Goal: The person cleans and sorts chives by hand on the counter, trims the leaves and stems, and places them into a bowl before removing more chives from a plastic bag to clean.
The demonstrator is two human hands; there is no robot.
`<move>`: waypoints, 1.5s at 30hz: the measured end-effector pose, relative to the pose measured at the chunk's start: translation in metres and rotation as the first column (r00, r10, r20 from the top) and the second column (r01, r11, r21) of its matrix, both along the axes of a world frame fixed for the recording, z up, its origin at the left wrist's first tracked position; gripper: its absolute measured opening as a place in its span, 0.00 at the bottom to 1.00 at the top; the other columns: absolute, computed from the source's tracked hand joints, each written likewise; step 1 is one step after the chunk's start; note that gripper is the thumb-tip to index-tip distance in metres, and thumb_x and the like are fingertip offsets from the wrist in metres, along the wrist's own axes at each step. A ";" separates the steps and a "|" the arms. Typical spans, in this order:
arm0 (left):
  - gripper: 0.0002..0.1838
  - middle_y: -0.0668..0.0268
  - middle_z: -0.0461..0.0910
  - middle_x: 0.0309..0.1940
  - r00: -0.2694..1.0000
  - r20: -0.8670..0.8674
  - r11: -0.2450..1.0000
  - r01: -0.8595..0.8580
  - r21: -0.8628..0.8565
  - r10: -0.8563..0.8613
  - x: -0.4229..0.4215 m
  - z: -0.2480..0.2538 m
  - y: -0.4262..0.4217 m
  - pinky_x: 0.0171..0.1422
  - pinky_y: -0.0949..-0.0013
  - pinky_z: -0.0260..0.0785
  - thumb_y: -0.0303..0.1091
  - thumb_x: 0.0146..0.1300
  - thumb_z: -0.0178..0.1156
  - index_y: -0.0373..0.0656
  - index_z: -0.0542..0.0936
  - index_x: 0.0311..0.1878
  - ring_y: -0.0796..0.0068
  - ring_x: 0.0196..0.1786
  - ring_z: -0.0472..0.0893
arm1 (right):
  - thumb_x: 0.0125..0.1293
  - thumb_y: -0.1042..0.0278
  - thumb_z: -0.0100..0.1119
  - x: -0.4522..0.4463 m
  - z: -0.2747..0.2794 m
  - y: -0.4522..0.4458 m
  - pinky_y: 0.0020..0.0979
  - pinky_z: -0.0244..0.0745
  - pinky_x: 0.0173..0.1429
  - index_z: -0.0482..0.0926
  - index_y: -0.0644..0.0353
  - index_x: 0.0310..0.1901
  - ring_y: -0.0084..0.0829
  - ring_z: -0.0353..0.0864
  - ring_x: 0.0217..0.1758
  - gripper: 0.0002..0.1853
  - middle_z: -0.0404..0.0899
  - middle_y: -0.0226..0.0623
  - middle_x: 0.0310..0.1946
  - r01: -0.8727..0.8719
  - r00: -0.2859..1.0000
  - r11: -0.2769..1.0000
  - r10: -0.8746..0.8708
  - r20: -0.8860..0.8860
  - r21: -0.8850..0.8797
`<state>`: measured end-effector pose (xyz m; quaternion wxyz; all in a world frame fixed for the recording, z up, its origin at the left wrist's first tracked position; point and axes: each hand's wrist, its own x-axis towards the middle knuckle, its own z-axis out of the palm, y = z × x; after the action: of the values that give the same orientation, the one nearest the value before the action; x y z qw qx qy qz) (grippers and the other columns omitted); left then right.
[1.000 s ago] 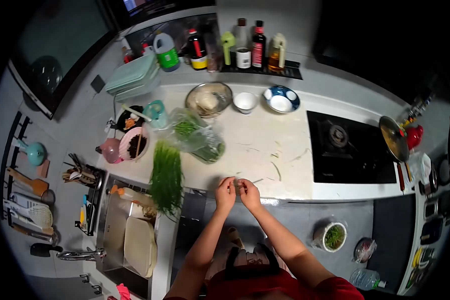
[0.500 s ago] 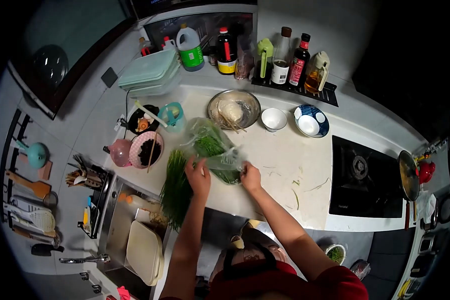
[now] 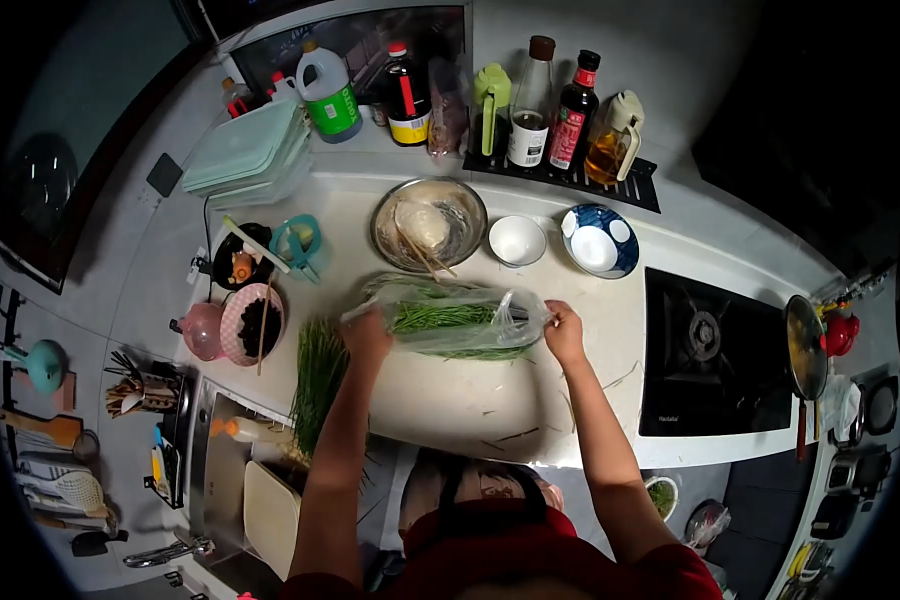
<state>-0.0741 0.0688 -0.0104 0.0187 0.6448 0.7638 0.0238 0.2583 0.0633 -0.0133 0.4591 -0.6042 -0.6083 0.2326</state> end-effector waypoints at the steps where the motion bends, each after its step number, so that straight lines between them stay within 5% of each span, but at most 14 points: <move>1: 0.25 0.57 0.76 0.37 0.998 0.056 0.999 -0.013 -0.053 0.016 -0.002 -0.013 0.003 0.42 0.52 0.66 0.36 0.41 0.65 0.46 0.73 0.47 0.56 0.42 0.75 | 0.41 0.87 0.47 -0.006 0.015 -0.003 0.33 0.67 0.49 0.76 0.63 0.37 0.42 0.73 0.45 0.18 0.75 0.45 0.40 0.069 0.997 0.991 -0.073 0.030 0.114; 3: 0.26 0.58 0.77 0.36 0.988 0.156 0.999 0.007 -0.041 -0.001 -0.008 -0.021 0.002 0.36 0.56 0.69 0.32 0.42 0.64 0.47 0.71 0.49 0.56 0.36 0.77 | 0.41 0.84 0.48 -0.021 0.046 -0.012 0.39 0.62 0.57 0.72 0.61 0.45 0.48 0.66 0.54 0.23 0.70 0.48 0.46 0.092 0.995 0.966 -0.101 0.024 0.242; 8: 0.27 0.64 0.74 0.43 0.825 0.385 0.851 0.201 0.486 -0.414 -0.040 -0.001 -0.011 0.30 0.60 0.68 0.21 0.41 0.59 0.52 0.71 0.49 0.57 0.32 0.76 | 0.46 0.77 0.51 -0.107 0.058 -0.015 0.38 0.67 0.48 0.77 0.60 0.33 0.41 0.73 0.37 0.10 0.76 0.40 0.29 -0.290 0.950 0.901 0.232 0.208 0.321; 11: 0.28 0.69 0.71 0.48 0.793 0.385 0.844 0.280 0.457 -0.472 -0.055 0.024 -0.016 0.29 0.61 0.67 0.17 0.39 0.55 0.56 0.75 0.47 0.61 0.34 0.76 | 0.47 0.76 0.52 -0.157 0.039 -0.004 0.37 0.67 0.47 0.78 0.59 0.32 0.40 0.75 0.35 0.09 0.77 0.39 0.28 -0.407 0.882 0.895 0.334 0.332 0.182; 15: 0.27 0.69 0.69 0.51 0.863 0.044 0.793 0.441 0.421 -0.503 -0.052 0.039 -0.014 0.30 0.66 0.69 0.18 0.38 0.57 0.57 0.78 0.45 0.64 0.39 0.74 | 0.47 0.76 0.52 -0.197 0.008 0.015 0.37 0.68 0.48 0.79 0.58 0.32 0.40 0.77 0.34 0.10 0.78 0.38 0.27 -0.387 0.742 0.918 0.368 0.560 -0.091; 17: 0.28 0.68 0.68 0.52 0.842 -0.141 0.743 0.528 0.411 -0.520 -0.063 0.002 -0.002 0.31 0.67 0.70 0.20 0.38 0.58 0.57 0.78 0.46 0.63 0.41 0.73 | 0.46 0.72 0.54 -0.206 -0.002 0.029 0.36 0.68 0.49 0.76 0.58 0.39 0.39 0.76 0.39 0.15 0.78 0.39 0.35 -0.408 0.654 0.897 0.418 0.631 -0.171; 21: 0.36 0.57 0.65 0.54 0.924 -0.246 0.942 0.324 0.091 -0.294 -0.069 -0.008 0.004 0.39 0.60 0.71 0.33 0.38 0.66 0.47 0.67 0.57 0.60 0.46 0.71 | 0.43 0.59 0.63 -0.224 -0.019 0.046 0.40 0.60 0.58 0.65 0.57 0.56 0.37 0.64 0.58 0.34 0.68 0.38 0.52 -0.363 0.472 0.882 0.453 0.757 -0.301; 23: 0.41 0.56 0.65 0.54 0.956 -0.144 0.966 0.243 -0.090 -0.254 -0.076 -0.013 0.017 0.43 0.58 0.71 0.36 0.38 0.68 0.45 0.62 0.59 0.58 0.48 0.71 | 0.41 0.55 0.66 -0.230 -0.017 0.047 0.45 0.57 0.61 0.63 0.56 0.58 0.37 0.59 0.62 0.39 0.66 0.38 0.54 -0.326 0.407 0.876 0.470 0.783 -0.357; 28: 0.48 0.56 0.65 0.55 0.993 0.022 0.944 0.114 -0.309 -0.113 -0.088 -0.027 0.046 0.49 0.57 0.70 0.38 0.40 0.68 0.45 0.53 0.65 0.53 0.52 0.70 | 0.55 0.70 0.46 -0.236 -0.028 0.026 0.47 0.55 0.62 0.75 0.57 0.38 0.37 0.64 0.58 0.10 0.71 0.39 0.45 -0.410 0.378 0.904 0.292 0.879 -0.123; 32: 0.51 0.55 0.65 0.57 0.992 0.077 0.926 0.123 -0.356 -0.103 -0.090 -0.018 0.048 0.49 0.59 0.70 0.40 0.39 0.69 0.46 0.50 0.66 0.56 0.53 0.71 | 0.55 0.70 0.46 -0.235 -0.035 0.003 0.45 0.57 0.60 0.73 0.57 0.38 0.34 0.74 0.39 0.10 0.74 0.32 0.32 -0.262 0.327 0.897 0.430 0.841 -0.356; 39: 0.47 0.56 0.70 0.51 0.985 0.138 0.930 0.146 -0.337 -0.105 -0.091 -0.005 0.035 0.48 0.58 0.70 0.43 0.41 0.68 0.44 0.55 0.64 0.58 0.51 0.73 | 0.53 0.64 0.53 -0.245 -0.023 0.010 0.41 0.56 0.59 0.59 0.58 0.61 0.36 0.66 0.54 0.32 0.67 0.40 0.50 -0.346 0.416 0.934 0.243 0.876 -0.095; 40: 0.44 0.56 0.72 0.50 0.985 0.120 0.949 0.155 -0.275 -0.126 -0.090 -0.006 0.030 0.47 0.58 0.70 0.43 0.41 0.67 0.44 0.58 0.62 0.58 0.50 0.74 | 0.47 0.59 0.60 -0.248 -0.007 0.016 0.42 0.57 0.59 0.57 0.58 0.62 0.37 0.66 0.55 0.39 0.66 0.41 0.52 -0.355 0.394 0.861 0.490 0.777 -0.363; 43: 0.35 0.57 0.74 0.45 0.982 0.104 0.964 0.174 -0.199 -0.156 -0.086 -0.001 0.021 0.46 0.57 0.70 0.45 0.44 0.65 0.44 0.65 0.56 0.58 0.47 0.75 | 0.43 0.58 0.64 -0.258 -0.019 0.028 0.41 0.57 0.60 0.60 0.59 0.59 0.37 0.67 0.54 0.39 0.69 0.40 0.50 -0.344 0.498 0.906 0.399 0.770 -0.247; 45: 0.31 0.57 0.75 0.43 0.980 0.152 0.938 0.168 -0.304 -0.126 -0.083 0.007 0.018 0.46 0.57 0.70 0.46 0.45 0.64 0.44 0.69 0.52 0.58 0.46 0.75 | 0.44 0.62 0.61 -0.263 -0.027 0.035 0.41 0.58 0.57 0.72 0.57 0.44 0.37 0.69 0.52 0.22 0.73 0.40 0.43 -0.293 0.408 0.833 0.553 0.726 -0.470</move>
<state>-0.1575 0.0866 -0.0030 0.1730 0.6858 0.7045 -0.0576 -0.0051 0.0983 -0.0404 -0.0536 -0.5189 -0.8470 0.1021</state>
